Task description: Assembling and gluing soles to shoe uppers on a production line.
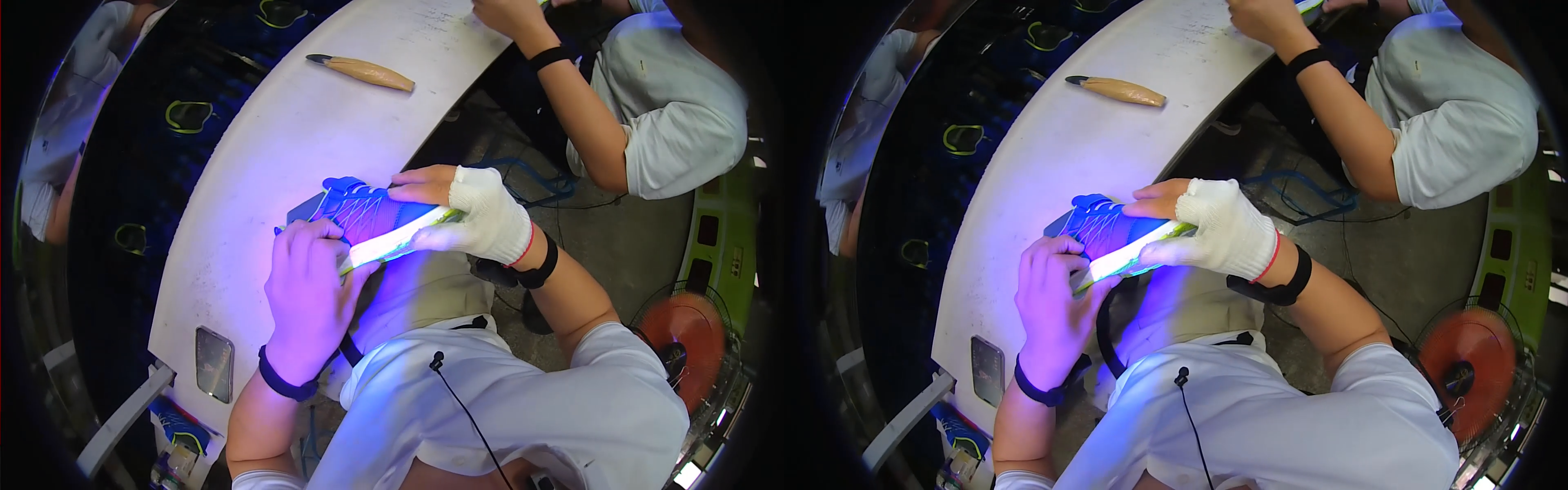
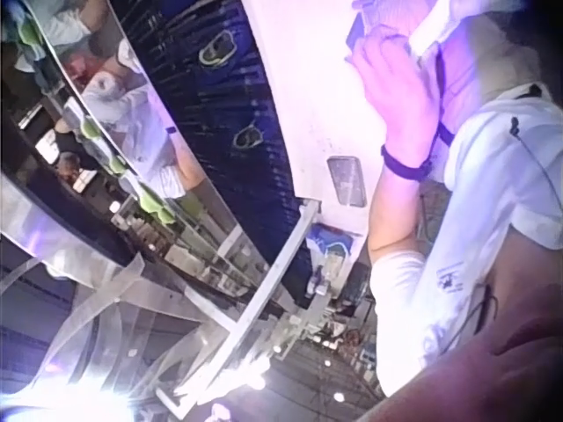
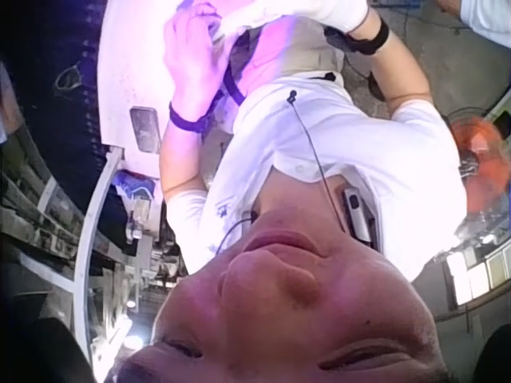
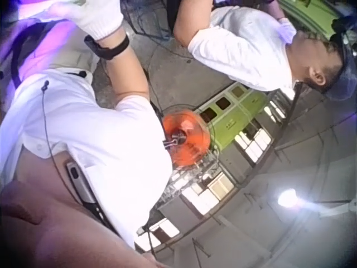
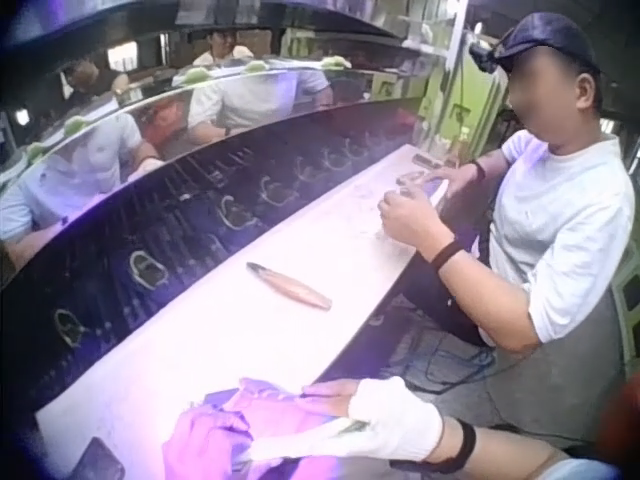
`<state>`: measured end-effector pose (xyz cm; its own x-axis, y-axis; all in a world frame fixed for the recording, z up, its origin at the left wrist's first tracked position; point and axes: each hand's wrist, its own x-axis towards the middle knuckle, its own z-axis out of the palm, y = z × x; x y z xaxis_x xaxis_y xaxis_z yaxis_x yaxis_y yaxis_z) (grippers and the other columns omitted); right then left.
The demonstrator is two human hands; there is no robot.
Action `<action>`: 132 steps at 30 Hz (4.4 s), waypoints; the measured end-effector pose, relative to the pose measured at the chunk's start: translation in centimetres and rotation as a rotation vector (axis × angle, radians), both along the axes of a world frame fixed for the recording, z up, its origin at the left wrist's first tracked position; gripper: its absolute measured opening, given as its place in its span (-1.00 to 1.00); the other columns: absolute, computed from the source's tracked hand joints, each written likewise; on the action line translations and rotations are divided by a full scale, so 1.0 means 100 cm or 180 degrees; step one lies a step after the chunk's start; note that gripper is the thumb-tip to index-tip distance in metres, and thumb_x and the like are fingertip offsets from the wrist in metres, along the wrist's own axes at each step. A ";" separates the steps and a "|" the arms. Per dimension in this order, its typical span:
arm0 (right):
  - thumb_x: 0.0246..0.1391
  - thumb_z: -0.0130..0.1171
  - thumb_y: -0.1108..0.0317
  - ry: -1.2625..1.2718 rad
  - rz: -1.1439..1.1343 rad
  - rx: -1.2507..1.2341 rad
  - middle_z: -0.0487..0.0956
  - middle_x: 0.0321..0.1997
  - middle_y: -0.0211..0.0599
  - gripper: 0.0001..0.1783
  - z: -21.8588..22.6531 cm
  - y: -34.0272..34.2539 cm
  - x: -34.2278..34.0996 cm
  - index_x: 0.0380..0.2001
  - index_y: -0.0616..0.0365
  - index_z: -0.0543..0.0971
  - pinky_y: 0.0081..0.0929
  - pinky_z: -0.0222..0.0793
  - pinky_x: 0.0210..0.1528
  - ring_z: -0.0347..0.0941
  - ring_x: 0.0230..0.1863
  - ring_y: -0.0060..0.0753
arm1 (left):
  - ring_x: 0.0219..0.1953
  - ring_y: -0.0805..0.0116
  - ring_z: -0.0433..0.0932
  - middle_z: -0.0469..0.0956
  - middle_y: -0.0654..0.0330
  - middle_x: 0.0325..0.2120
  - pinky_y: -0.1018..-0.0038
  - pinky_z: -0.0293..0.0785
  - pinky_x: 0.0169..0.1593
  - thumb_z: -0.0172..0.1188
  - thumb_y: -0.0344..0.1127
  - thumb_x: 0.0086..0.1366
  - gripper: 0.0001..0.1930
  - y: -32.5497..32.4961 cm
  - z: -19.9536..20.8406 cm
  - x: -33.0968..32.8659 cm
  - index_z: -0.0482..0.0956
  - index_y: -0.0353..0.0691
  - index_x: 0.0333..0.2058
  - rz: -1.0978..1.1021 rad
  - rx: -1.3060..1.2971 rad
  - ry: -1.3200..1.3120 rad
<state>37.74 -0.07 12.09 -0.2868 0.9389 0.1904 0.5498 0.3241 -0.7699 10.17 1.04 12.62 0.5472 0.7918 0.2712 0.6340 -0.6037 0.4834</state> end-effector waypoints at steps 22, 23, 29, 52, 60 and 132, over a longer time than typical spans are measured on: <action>0.31 0.22 0.08 0.2816 0.1008 -0.0225 0.64 -0.15 -0.17 -0.59 0.043 0.087 -0.186 -0.05 0.25 0.63 -0.28 0.53 0.12 0.59 -0.08 -0.33 | -0.14 0.49 0.69 0.70 0.18 -0.16 0.49 0.67 -0.10 0.73 -0.34 0.00 -0.33 0.025 0.107 -0.106 0.58 -0.37 0.07 0.0552 -0.1880 -0.1400; 0.33 0.18 0.12 0.3558 0.0951 -0.0327 0.62 -0.18 -0.16 -0.62 0.032 0.092 -0.192 -0.12 0.27 0.63 -0.25 0.54 0.08 0.58 -0.11 -0.31 | -0.17 0.49 0.69 0.70 0.19 -0.21 0.50 0.67 -0.12 0.72 -0.35 0.02 -0.36 0.021 0.108 -0.109 0.59 -0.37 0.05 0.0629 -0.2057 -0.1519; 0.33 0.15 0.17 0.4336 0.1461 -0.1825 0.54 -0.24 -0.23 -0.66 0.037 0.106 -0.202 -0.17 0.31 0.59 -0.35 0.51 -0.05 0.51 -0.15 -0.36 | -0.26 0.48 0.71 0.71 0.20 -0.21 0.47 0.68 -0.16 0.71 -0.28 0.06 -0.36 0.004 0.085 -0.119 0.58 -0.36 0.05 0.1047 -0.1810 -0.1629; 0.29 0.12 -0.15 0.1979 0.1309 0.0083 0.56 0.19 -0.03 -0.23 0.046 0.028 -0.087 0.32 0.26 0.47 -0.04 0.17 0.50 0.45 0.34 -0.05 | -0.66 0.37 0.55 0.56 0.08 -0.52 0.44 0.39 -0.66 0.29 -0.31 0.19 -0.69 -0.003 0.112 -0.020 0.50 -0.47 -0.23 -0.0675 0.1108 0.1081; -0.01 0.48 -0.16 0.0497 0.1008 0.0973 0.41 0.46 0.28 0.20 0.030 -0.021 -0.094 0.48 0.44 0.23 0.03 0.32 0.49 0.40 0.44 0.32 | 0.24 -0.05 0.53 0.43 -0.18 0.21 0.17 0.57 0.15 0.56 -0.07 0.10 -0.23 -0.027 0.127 -0.085 0.50 -0.22 0.25 -0.0795 0.0056 0.0759; 0.18 0.28 0.14 -0.0717 -0.0157 0.1520 0.72 -0.26 -0.20 -0.68 -0.054 0.103 -0.092 -0.06 -0.03 0.74 -0.11 0.52 0.01 0.66 -0.11 -0.09 | -0.14 -0.17 0.73 0.75 -0.13 -0.19 0.04 0.65 0.00 0.50 0.01 0.16 -0.47 0.191 -0.044 -0.409 0.72 -0.32 -0.08 0.3861 0.0243 0.1365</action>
